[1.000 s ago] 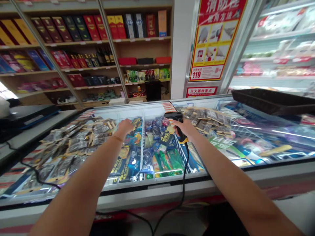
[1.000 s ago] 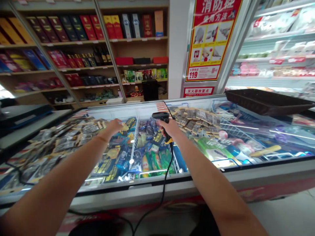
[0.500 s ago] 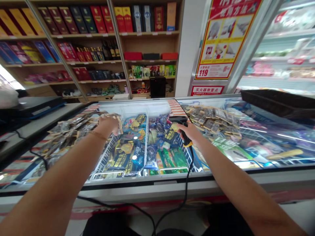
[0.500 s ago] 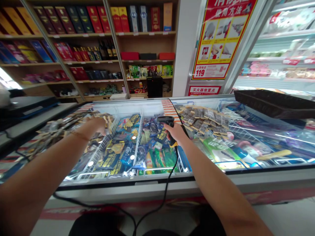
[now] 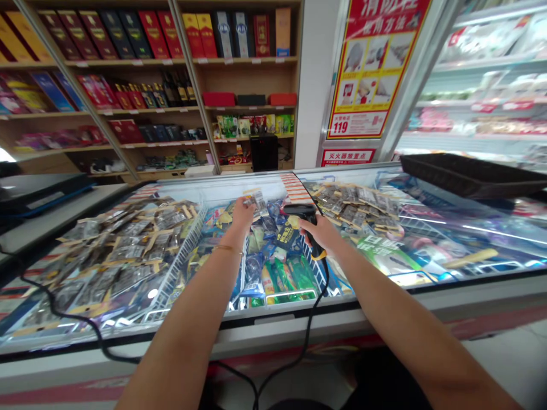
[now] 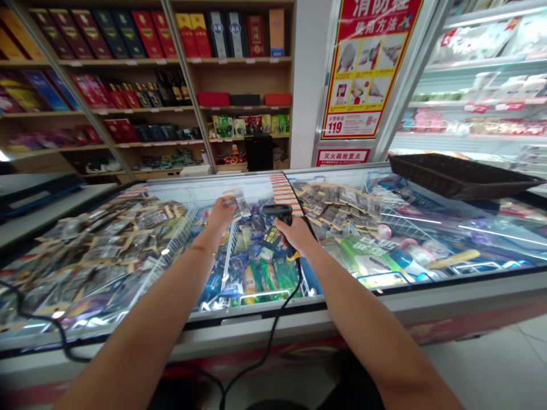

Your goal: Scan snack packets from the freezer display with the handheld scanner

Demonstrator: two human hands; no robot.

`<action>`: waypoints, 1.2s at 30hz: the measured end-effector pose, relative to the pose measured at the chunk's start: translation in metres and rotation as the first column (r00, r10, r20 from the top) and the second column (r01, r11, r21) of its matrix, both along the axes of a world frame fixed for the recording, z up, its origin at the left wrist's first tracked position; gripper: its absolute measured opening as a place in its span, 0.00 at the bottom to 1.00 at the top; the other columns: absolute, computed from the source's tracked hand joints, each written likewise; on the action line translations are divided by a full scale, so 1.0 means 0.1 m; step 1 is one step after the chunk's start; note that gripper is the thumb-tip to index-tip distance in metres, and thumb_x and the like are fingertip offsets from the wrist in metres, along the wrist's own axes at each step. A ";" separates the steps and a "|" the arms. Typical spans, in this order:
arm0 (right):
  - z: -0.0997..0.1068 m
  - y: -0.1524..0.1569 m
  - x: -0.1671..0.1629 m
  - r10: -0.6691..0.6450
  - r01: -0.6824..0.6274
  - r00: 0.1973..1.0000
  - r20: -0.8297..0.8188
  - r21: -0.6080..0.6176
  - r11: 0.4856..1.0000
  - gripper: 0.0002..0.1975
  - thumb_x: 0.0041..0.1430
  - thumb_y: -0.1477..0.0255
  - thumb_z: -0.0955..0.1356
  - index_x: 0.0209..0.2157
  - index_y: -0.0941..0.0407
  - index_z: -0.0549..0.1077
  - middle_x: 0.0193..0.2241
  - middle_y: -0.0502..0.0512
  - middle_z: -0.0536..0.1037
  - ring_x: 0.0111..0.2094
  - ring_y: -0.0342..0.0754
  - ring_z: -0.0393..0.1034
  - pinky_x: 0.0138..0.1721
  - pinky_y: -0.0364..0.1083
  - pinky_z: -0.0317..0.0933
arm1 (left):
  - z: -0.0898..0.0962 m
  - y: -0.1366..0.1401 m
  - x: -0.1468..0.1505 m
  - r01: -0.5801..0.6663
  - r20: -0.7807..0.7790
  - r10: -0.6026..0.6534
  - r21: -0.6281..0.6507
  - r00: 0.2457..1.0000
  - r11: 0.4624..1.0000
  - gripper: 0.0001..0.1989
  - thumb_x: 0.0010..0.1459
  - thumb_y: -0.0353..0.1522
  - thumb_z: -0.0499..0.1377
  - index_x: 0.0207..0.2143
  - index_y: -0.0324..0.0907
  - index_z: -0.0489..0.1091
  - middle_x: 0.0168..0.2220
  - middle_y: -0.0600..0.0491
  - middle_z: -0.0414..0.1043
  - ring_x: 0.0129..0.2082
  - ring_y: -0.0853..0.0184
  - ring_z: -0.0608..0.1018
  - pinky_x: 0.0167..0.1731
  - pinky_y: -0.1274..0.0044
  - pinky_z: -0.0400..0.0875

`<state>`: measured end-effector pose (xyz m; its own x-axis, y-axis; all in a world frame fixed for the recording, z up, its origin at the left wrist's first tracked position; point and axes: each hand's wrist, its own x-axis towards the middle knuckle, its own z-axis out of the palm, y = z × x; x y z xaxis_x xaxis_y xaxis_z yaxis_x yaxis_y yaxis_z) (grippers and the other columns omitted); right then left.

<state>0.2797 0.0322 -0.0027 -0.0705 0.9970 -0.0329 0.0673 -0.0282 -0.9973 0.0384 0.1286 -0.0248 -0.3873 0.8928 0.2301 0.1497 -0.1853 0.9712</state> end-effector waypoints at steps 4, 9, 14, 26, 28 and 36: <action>-0.01 0.01 0.01 0.036 -0.039 0.996 0.077 0.050 0.998 0.10 0.64 0.70 0.72 0.30 0.55 0.68 0.20 0.47 0.74 0.13 0.41 0.65 0.14 0.42 0.59 | -0.10 0.00 0.11 0.044 0.131 -0.039 -0.033 0.991 0.998 0.21 0.45 0.22 0.62 0.42 0.45 0.66 0.31 0.58 0.76 0.36 0.66 0.83 0.42 0.73 0.77; 0.10 -0.10 -0.02 0.084 -0.091 0.985 0.148 0.046 0.995 0.11 0.63 0.72 0.73 0.29 0.55 0.68 0.19 0.47 0.73 0.13 0.41 0.64 0.15 0.42 0.59 | -0.13 -0.04 0.04 0.173 0.355 -0.157 -0.014 0.922 0.985 0.24 0.38 0.21 0.62 0.41 0.43 0.68 0.32 0.55 0.79 0.38 0.60 0.84 0.43 0.67 0.78; 0.12 -0.14 -0.04 0.094 -0.104 0.979 0.180 0.045 0.994 0.13 0.63 0.72 0.73 0.27 0.55 0.68 0.20 0.48 0.74 0.13 0.42 0.65 0.15 0.42 0.59 | -0.17 -0.06 0.03 0.212 0.417 -0.199 0.014 0.887 0.977 0.21 0.37 0.21 0.63 0.38 0.42 0.71 0.33 0.53 0.80 0.42 0.57 0.84 0.45 0.66 0.78; 0.19 -0.18 -0.04 0.106 -0.125 0.954 0.281 0.049 0.991 0.13 0.66 0.73 0.70 0.27 0.54 0.67 0.17 0.48 0.72 0.14 0.42 0.65 0.17 0.42 0.59 | -0.25 0.01 -0.01 0.209 0.397 -0.203 0.029 0.895 0.977 0.22 0.39 0.21 0.65 0.40 0.43 0.72 0.34 0.53 0.82 0.42 0.58 0.85 0.46 0.66 0.79; 0.15 -0.16 -0.02 0.110 -0.132 0.952 0.284 0.060 0.989 0.12 0.65 0.72 0.71 0.28 0.54 0.67 0.19 0.48 0.74 0.14 0.43 0.66 0.17 0.42 0.60 | -0.26 0.03 -0.02 0.213 0.380 -0.211 0.039 0.901 0.976 0.22 0.40 0.22 0.66 0.40 0.43 0.72 0.34 0.54 0.82 0.40 0.60 0.85 0.43 0.68 0.80; 0.07 -0.04 0.04 0.096 -0.122 0.971 0.217 0.107 0.987 0.11 0.64 0.67 0.71 0.31 0.54 0.67 0.21 0.48 0.76 0.15 0.42 0.66 0.17 0.42 0.60 | -0.19 -0.05 0.11 0.044 0.036 -0.043 -0.025 0.998 0.999 0.22 0.47 0.29 0.68 0.47 0.44 0.73 0.31 0.55 0.77 0.36 0.62 0.82 0.41 0.71 0.77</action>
